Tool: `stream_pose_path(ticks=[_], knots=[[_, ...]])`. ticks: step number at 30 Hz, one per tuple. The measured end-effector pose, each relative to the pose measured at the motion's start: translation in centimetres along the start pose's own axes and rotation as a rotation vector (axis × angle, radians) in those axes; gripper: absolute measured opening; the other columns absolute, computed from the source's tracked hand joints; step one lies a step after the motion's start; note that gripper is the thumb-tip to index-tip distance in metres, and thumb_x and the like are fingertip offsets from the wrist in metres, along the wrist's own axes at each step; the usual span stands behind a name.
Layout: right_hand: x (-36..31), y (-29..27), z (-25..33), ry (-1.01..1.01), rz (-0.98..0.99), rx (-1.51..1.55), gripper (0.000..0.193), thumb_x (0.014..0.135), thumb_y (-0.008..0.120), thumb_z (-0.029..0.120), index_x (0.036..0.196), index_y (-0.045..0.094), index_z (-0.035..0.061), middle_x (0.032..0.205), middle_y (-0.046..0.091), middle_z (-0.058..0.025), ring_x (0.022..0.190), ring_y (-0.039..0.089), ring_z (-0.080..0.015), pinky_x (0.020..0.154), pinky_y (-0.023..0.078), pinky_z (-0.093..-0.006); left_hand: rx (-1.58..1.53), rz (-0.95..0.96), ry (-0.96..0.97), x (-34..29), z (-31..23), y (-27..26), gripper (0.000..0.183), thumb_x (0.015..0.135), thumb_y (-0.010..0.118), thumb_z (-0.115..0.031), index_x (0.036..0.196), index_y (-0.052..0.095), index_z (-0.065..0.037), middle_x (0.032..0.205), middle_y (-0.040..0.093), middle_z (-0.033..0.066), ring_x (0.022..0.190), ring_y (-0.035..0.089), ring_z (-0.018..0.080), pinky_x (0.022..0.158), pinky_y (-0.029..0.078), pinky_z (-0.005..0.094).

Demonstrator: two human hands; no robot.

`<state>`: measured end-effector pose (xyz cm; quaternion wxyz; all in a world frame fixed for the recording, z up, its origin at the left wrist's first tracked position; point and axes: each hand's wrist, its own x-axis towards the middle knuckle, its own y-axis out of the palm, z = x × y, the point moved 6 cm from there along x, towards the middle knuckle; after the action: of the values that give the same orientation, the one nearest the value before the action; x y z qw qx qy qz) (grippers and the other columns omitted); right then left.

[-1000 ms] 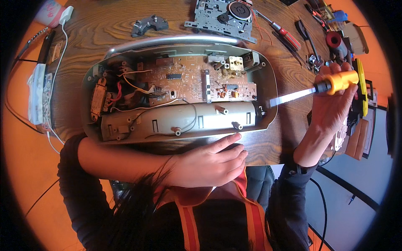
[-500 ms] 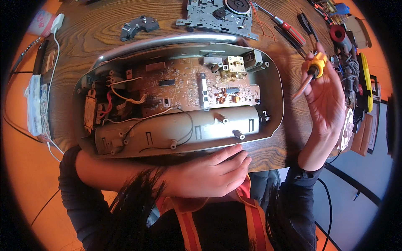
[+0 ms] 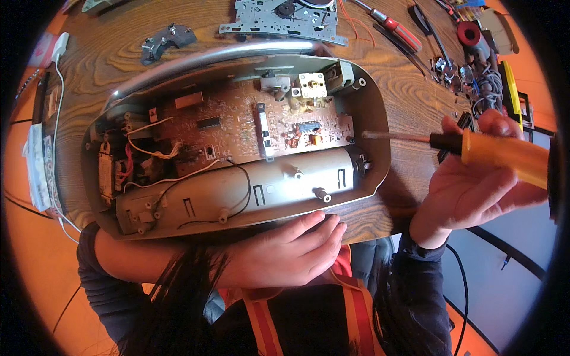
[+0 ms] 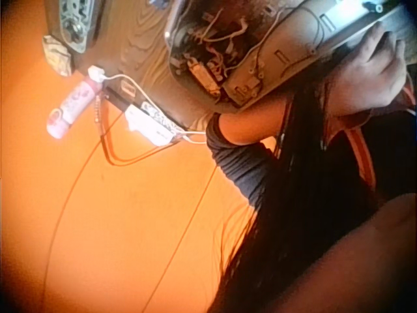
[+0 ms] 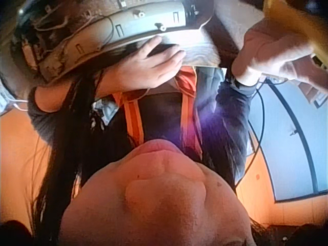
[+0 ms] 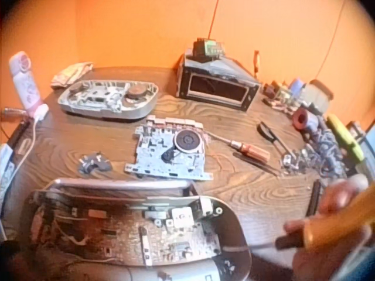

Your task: The person assembles a hairdryer by attaching the rear filter and securing the power cord with a screwdriver. They then open a disassembled appliance, inspect its internal components, and use a screwdriver to adjust parts inside.

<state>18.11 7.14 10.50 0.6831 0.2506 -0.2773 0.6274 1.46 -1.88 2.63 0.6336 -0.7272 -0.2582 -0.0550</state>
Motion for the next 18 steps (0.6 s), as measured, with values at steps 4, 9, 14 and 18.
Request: stream_pose_path(ticks=[4,9,14,18], knots=[[-0.29,0.61,0.26,-0.025,0.030,-0.128,0.046,0.094,0.042,0.023,0.134,0.020,0.0315,0.108,0.049,-0.0178,0.098,0.050,-0.0256,0.068,0.058,-0.0426,-0.008,-0.010,-0.007,-0.13,0.02,0.06,0.028,0.084,0.047,-0.018,0.103,0.059,-0.001,0.110,0.057,0.0085,0.109,0.053,0.0188,0.102,0.034,0.0362],[-0.23,0.68,0.44,-0.038,0.081,-0.239,0.050,0.094,0.040,0.022,0.135,0.015,0.0330,0.106,0.050,-0.0186,0.094,0.051,-0.0254,0.062,0.059,-0.0408,0.058,0.049,0.037,-0.13,-0.06,0.08,0.027,0.084,0.047,-0.021,0.103,0.058,-0.005,0.113,0.055,0.0074,0.112,0.051,0.0179,0.099,0.030,0.0425],[-0.29,0.94,0.41,-0.042,0.151,-0.330,0.053,0.094,0.039,0.020,0.137,0.010,0.0345,0.104,0.050,-0.0193,0.090,0.052,-0.0252,0.057,0.059,-0.0390,0.170,0.151,0.091,-0.11,-0.33,0.45,0.025,0.082,0.047,-0.026,0.102,0.058,-0.014,0.119,0.052,0.0050,0.115,0.048,0.0158,0.092,0.022,0.0551],[-0.35,1.13,0.36,-0.058,0.152,-0.321,0.054,0.093,0.040,0.020,0.137,0.010,0.0338,0.103,0.051,-0.0193,0.088,0.053,-0.0252,0.058,0.059,-0.0402,0.165,0.141,0.082,-0.08,-0.35,0.43,0.026,0.082,0.047,-0.027,0.102,0.058,-0.014,0.119,0.053,0.0046,0.115,0.048,0.0155,0.089,0.025,0.0525]])
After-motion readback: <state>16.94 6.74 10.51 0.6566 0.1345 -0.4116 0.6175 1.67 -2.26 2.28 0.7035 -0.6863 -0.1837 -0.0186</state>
